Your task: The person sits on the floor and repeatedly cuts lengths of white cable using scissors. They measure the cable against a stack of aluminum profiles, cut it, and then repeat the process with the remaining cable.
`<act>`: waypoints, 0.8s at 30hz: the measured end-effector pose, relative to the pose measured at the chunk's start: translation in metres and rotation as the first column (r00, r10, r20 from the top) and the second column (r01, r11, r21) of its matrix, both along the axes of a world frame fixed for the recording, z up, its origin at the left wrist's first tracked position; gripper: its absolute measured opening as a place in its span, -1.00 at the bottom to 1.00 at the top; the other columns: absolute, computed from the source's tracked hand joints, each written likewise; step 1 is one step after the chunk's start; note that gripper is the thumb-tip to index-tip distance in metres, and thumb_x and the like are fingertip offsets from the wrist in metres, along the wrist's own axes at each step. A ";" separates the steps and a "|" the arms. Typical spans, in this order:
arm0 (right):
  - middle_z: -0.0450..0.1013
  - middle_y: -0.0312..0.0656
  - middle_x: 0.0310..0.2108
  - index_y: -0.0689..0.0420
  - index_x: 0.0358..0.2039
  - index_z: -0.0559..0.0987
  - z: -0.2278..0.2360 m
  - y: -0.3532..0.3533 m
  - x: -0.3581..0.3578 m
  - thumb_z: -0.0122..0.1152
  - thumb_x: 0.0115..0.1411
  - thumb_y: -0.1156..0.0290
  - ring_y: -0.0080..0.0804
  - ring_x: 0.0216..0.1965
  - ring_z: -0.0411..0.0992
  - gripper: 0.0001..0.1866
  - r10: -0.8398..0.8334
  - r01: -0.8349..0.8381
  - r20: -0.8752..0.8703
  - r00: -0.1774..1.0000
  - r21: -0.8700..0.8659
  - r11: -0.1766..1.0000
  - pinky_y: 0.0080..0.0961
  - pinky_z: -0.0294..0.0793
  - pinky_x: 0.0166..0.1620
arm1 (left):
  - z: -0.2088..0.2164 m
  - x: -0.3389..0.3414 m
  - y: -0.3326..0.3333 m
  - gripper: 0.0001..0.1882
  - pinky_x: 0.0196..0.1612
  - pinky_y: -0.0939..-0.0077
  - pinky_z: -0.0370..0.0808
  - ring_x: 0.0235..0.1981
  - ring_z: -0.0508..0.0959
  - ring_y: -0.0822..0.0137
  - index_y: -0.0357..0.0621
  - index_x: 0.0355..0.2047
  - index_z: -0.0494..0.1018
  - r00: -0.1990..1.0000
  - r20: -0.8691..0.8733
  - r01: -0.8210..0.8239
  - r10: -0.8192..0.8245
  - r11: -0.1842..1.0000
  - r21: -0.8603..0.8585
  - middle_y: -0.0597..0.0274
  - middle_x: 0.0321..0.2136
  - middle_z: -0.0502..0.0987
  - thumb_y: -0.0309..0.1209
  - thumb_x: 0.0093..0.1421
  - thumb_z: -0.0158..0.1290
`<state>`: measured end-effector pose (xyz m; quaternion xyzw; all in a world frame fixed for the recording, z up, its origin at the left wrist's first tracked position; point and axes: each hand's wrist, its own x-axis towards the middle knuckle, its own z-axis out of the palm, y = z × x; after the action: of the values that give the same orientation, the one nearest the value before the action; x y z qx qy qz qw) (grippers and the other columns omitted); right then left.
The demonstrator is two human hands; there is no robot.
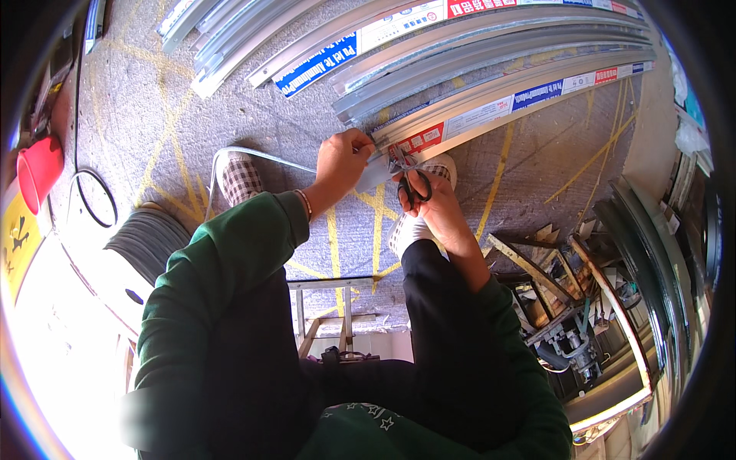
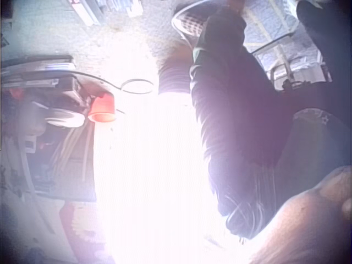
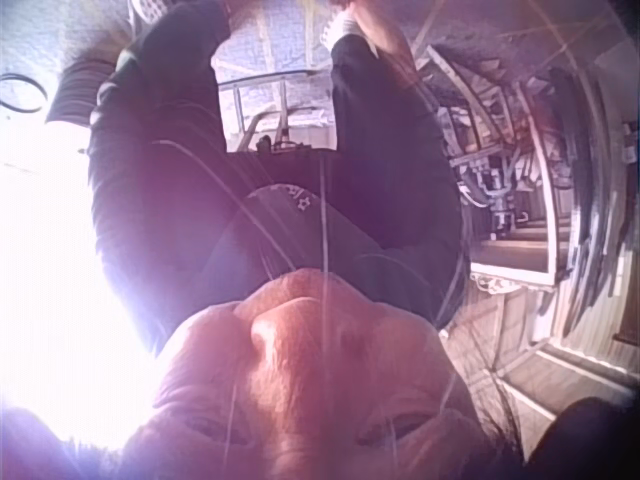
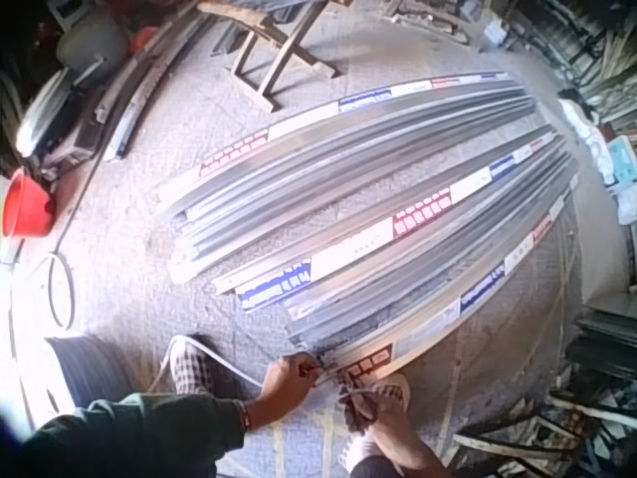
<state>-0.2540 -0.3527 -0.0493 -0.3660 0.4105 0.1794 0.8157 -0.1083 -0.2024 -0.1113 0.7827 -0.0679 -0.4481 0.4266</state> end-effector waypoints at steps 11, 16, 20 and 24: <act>0.45 -0.27 -0.51 0.30 -0.08 0.54 0.000 0.000 0.000 0.08 0.41 0.05 -0.63 -0.51 0.31 -0.53 -0.002 0.002 -0.036 0.999 0.006 1.000 -0.66 0.25 -0.41 | 0.002 0.005 -0.001 -0.85 -0.44 0.55 0.59 -0.56 0.63 0.45 -0.30 -0.31 0.61 0.991 -0.135 -0.022 0.022 1.000 -0.002 0.18 -0.53 0.64 -0.44 0.18 0.20; 0.45 -0.28 -0.51 0.30 -0.09 0.54 -0.002 0.000 -0.001 0.08 0.41 0.05 -0.63 -0.51 0.30 -0.53 0.007 -0.008 -0.026 1.000 -0.007 1.000 -0.66 0.25 -0.40 | 0.002 0.007 0.001 -0.84 -0.45 0.55 0.58 -0.56 0.63 0.45 -0.33 -0.29 0.60 0.978 -0.205 -0.040 0.043 0.999 0.016 0.18 -0.52 0.64 -0.45 0.20 0.20; 0.46 -0.31 -0.53 0.25 -0.15 0.58 -0.003 0.002 -0.001 0.09 0.41 0.08 -0.66 -0.55 0.33 -0.58 -0.011 0.010 -0.016 1.000 -0.021 1.000 -0.68 0.26 -0.46 | 0.001 0.008 0.001 -0.85 -0.45 0.55 0.58 -0.55 0.63 0.45 -0.31 -0.29 0.60 0.984 -0.177 -0.013 0.015 1.000 0.013 0.19 -0.53 0.64 -0.45 0.20 0.19; 0.46 -0.33 -0.54 0.22 -0.18 0.59 -0.002 0.003 0.000 0.09 0.41 0.09 -0.67 -0.57 0.34 -0.61 -0.027 0.027 -0.021 0.999 -0.017 0.999 -0.69 0.27 -0.48 | 0.001 0.010 0.002 -0.86 -0.43 0.50 0.57 -0.56 0.64 0.40 -0.27 -0.32 0.61 0.995 -0.088 0.039 -0.039 0.999 0.002 0.16 -0.52 0.65 -0.45 0.17 0.19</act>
<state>-0.2538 -0.3502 -0.0510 -0.3651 0.4254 0.1687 0.8107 -0.0982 -0.2007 -0.1105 0.7615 -0.0637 -0.4904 0.4190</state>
